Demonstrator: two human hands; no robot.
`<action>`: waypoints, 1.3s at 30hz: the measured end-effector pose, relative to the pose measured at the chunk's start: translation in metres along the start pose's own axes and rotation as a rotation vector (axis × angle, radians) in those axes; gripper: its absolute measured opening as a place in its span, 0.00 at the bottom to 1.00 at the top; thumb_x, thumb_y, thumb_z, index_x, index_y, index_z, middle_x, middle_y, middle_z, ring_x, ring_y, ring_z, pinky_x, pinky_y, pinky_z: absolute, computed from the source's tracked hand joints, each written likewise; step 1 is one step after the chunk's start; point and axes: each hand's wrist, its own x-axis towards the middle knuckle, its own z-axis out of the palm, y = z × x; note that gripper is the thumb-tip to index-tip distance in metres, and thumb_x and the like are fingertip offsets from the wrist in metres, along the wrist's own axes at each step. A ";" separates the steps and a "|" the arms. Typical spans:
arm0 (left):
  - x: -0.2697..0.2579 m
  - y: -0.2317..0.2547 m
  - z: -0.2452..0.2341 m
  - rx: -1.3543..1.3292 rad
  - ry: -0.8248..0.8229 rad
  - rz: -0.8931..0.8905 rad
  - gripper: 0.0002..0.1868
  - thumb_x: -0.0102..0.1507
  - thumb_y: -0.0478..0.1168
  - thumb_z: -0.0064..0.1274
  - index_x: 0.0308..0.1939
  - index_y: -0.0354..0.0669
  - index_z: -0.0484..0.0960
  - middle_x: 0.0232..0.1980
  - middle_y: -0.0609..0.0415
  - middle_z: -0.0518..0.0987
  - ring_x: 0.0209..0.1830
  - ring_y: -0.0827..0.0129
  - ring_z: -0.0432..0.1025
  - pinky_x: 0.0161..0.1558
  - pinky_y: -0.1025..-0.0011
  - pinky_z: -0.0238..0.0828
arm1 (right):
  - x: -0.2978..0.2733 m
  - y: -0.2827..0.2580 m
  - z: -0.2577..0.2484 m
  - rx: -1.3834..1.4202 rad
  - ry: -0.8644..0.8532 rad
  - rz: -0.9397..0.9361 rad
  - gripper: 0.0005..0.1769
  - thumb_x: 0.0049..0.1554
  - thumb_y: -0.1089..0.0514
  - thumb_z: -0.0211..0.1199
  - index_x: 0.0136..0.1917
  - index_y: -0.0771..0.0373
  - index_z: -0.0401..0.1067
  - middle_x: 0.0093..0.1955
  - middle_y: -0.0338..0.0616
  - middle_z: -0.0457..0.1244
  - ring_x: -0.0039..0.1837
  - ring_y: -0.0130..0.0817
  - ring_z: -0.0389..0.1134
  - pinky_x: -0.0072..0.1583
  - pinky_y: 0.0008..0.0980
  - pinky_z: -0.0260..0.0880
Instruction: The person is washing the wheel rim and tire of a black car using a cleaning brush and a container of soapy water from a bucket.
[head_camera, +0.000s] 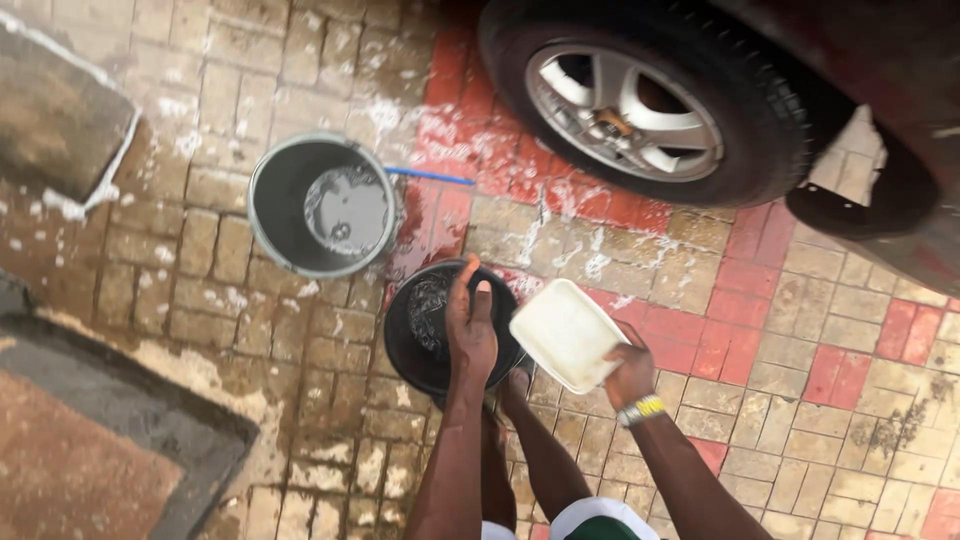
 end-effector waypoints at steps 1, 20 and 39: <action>0.004 -0.001 0.010 0.000 -0.014 0.005 0.24 0.73 0.43 0.45 0.69 0.31 0.70 0.76 0.45 0.68 0.78 0.61 0.59 0.75 0.64 0.50 | 0.001 -0.008 -0.015 0.008 0.005 -0.012 0.32 0.43 0.68 0.48 0.62 0.72 0.69 0.53 0.55 0.68 0.55 0.43 0.69 0.60 0.42 0.71; 0.060 0.026 0.084 -0.032 -0.143 0.018 0.23 0.71 0.37 0.45 0.69 0.31 0.69 0.72 0.41 0.71 0.74 0.60 0.64 0.73 0.64 0.55 | 0.197 -0.102 0.119 0.243 0.344 -0.108 0.04 0.48 0.66 0.53 0.39 0.62 0.61 0.50 0.59 0.60 0.54 0.58 0.67 0.53 0.70 0.73; 0.004 0.012 0.068 -0.154 -0.261 -0.109 0.24 0.70 0.39 0.47 0.69 0.33 0.69 0.76 0.41 0.67 0.79 0.58 0.58 0.75 0.64 0.51 | -0.011 -0.007 -0.015 0.316 0.443 0.067 0.06 0.49 0.64 0.50 0.41 0.64 0.58 0.54 0.58 0.59 0.57 0.58 0.64 0.58 0.69 0.69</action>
